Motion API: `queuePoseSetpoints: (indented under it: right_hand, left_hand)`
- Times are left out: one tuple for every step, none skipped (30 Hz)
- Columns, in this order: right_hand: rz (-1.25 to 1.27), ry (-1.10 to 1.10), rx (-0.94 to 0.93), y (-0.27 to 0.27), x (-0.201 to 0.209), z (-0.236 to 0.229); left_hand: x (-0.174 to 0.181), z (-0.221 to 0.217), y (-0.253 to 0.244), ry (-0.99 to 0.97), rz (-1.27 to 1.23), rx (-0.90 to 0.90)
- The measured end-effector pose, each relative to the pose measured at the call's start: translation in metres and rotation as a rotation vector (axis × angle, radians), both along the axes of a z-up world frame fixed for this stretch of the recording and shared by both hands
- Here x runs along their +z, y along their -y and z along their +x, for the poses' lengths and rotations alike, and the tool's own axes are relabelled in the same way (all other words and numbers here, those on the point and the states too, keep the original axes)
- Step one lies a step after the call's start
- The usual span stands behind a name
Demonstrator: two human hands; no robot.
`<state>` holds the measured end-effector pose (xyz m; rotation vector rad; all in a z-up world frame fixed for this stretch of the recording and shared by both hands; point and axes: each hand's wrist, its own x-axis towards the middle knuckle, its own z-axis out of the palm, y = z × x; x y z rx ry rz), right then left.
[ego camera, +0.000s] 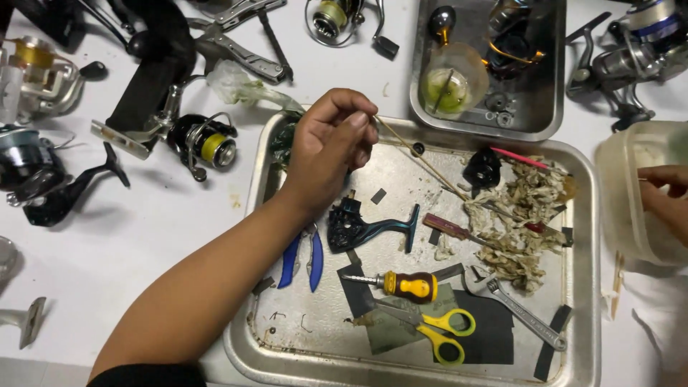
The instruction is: Disassembling, cleaning, and reassembling various fishing reels on a workspace tray using tools.
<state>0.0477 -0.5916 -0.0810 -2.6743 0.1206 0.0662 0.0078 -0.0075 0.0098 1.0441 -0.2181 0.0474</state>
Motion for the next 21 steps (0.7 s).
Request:
queuePoseSetpoints:
  right_hand:
    - [0.000, -0.003, 0.007, 0.005, -0.006, 0.004]
    - [-0.006, -0.028, 0.014, 0.011, -0.012, 0.008]
    - [-0.012, -0.052, 0.020, 0.016, -0.018, 0.012]
    - [-0.012, -0.055, 0.025, 0.015, -0.020, 0.012]
    - [-0.007, -0.011, 0.058, 0.013, -0.022, 0.012]
    - [-0.002, 0.037, 0.092, 0.012, -0.023, 0.014]
    - [-0.001, 0.038, 0.098, 0.006, -0.022, 0.014]
    - [0.007, 0.108, 0.146, 0.000, -0.022, 0.014]
    - [0.016, 0.179, 0.194, -0.006, -0.021, 0.014]
    - [0.017, 0.178, 0.198, -0.018, -0.018, 0.011]
    - [0.027, 0.247, 0.242, -0.030, -0.015, 0.007]
    - [0.036, 0.318, 0.284, -0.042, -0.011, 0.003]
    - [0.035, 0.317, 0.287, -0.127, 0.037, 0.000]
    - [-0.197, 0.431, 0.517, -0.205, 0.093, -0.025]
    - [-0.436, 0.539, 0.747, -0.274, 0.152, -0.070]
    - [-0.437, 0.537, 0.747, -0.297, 0.151, -0.071]
    - [-0.352, 0.460, 0.858, -0.320, 0.149, -0.072]
    - [-0.263, 0.383, 0.965, -0.344, 0.148, -0.073]
    - [-0.264, 0.383, 0.966, -0.354, 0.142, -0.073]
    - [-0.270, 0.351, 1.006, -0.365, 0.137, -0.073]
    - [-0.276, 0.319, 1.046, -0.375, 0.132, -0.073]
  left_hand:
    - [0.000, 0.000, 0.000, -0.003, 0.000, 0.007]
    - [0.000, 0.000, 0.000, 0.009, 0.004, 0.005]
    - [0.000, 0.001, 0.000, 0.022, 0.008, 0.004]
    - [-0.007, 0.004, 0.003, 0.020, 0.008, 0.009]
    - [-0.014, 0.008, 0.005, 0.084, -0.019, 0.053]
    - [-0.021, 0.013, 0.008, 0.152, -0.046, 0.097]
    - [-0.022, 0.015, 0.008, 0.152, -0.045, 0.103]
    - [-0.023, 0.015, 0.008, 0.161, -0.047, 0.104]
    - [-0.024, 0.016, 0.009, 0.169, -0.049, 0.105]
    - [-0.017, 0.013, 0.006, 0.168, -0.048, 0.109]
    - [-0.010, 0.009, 0.003, 0.131, 0.004, 0.077]
    - [-0.002, 0.006, 0.000, 0.095, 0.056, 0.042]
    - [-0.002, 0.006, 0.000, 0.094, 0.055, 0.045]
    - [-0.001, 0.007, 0.000, 0.103, 0.047, 0.051]
    - [0.000, 0.007, -0.001, 0.112, 0.040, 0.056]
    - [0.000, 0.007, 0.000, 0.110, 0.037, 0.056]
    - [0.000, 0.007, 0.000, 0.116, 0.020, 0.066]
    - [0.000, 0.007, -0.001, 0.124, 0.003, 0.076]
    - [0.000, 0.007, -0.001, 0.124, 0.002, 0.076]
    - [0.000, 0.007, 0.000, 0.131, -0.004, 0.081]
    - [0.000, 0.008, 0.000, 0.138, -0.009, 0.085]
